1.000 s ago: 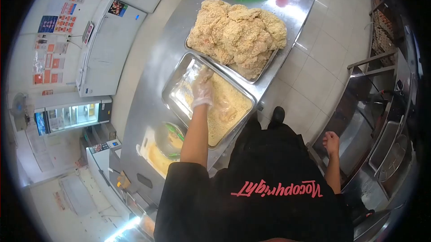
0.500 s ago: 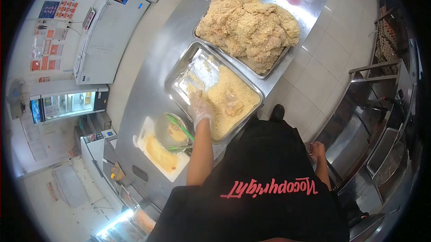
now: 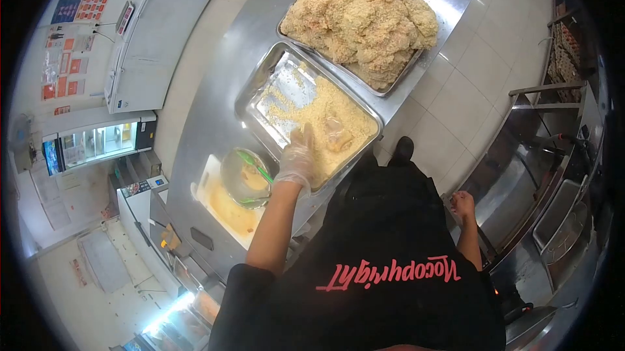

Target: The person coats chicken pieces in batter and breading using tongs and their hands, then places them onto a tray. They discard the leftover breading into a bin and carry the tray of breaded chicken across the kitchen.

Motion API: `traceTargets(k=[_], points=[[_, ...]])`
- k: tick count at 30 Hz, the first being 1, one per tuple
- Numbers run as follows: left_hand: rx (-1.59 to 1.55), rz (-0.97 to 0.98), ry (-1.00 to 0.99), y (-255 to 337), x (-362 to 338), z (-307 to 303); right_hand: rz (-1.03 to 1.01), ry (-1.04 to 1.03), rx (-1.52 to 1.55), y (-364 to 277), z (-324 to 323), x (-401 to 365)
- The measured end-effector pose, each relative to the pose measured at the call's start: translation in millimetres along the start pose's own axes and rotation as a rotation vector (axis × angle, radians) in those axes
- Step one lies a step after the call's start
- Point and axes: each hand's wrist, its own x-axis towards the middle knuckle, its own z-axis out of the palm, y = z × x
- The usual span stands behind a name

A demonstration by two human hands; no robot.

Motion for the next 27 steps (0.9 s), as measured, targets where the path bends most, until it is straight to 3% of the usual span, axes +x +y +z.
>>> traceTargets(k=[5,10,14,16,17,19,20,22,26,27], points=[[-0.082,-0.106,0.012,2,6,12,-0.061,0.050,-0.044,0,-4,0],[-0.458,-0.051,0.323,-22,42,69,-0.059,0.020,-0.012,-3,-2,-1],[-0.799,-0.078,0.144,-27,55,66,-0.070,-0.001,-0.021,4,5,12],[-0.843,0.250,0.100,-26,57,50,-0.081,0.000,0.015,-6,8,6],[-0.837,0.264,0.102,-24,56,44,-0.087,-0.003,0.037,-10,9,2],[-0.893,-0.126,0.091,8,31,-14,-0.080,0.014,0.058,-12,9,-1],[-0.892,-0.120,0.093,13,34,-13,-0.069,0.023,0.066,-13,9,-2],[-0.637,0.167,0.435,20,41,-6,-0.089,0.027,0.050,-9,9,-2],[-0.760,0.329,0.442,33,55,7,-0.105,0.016,0.118,8,9,2],[-1.232,0.153,0.343,30,63,11,-0.104,0.019,0.121,16,8,5]])
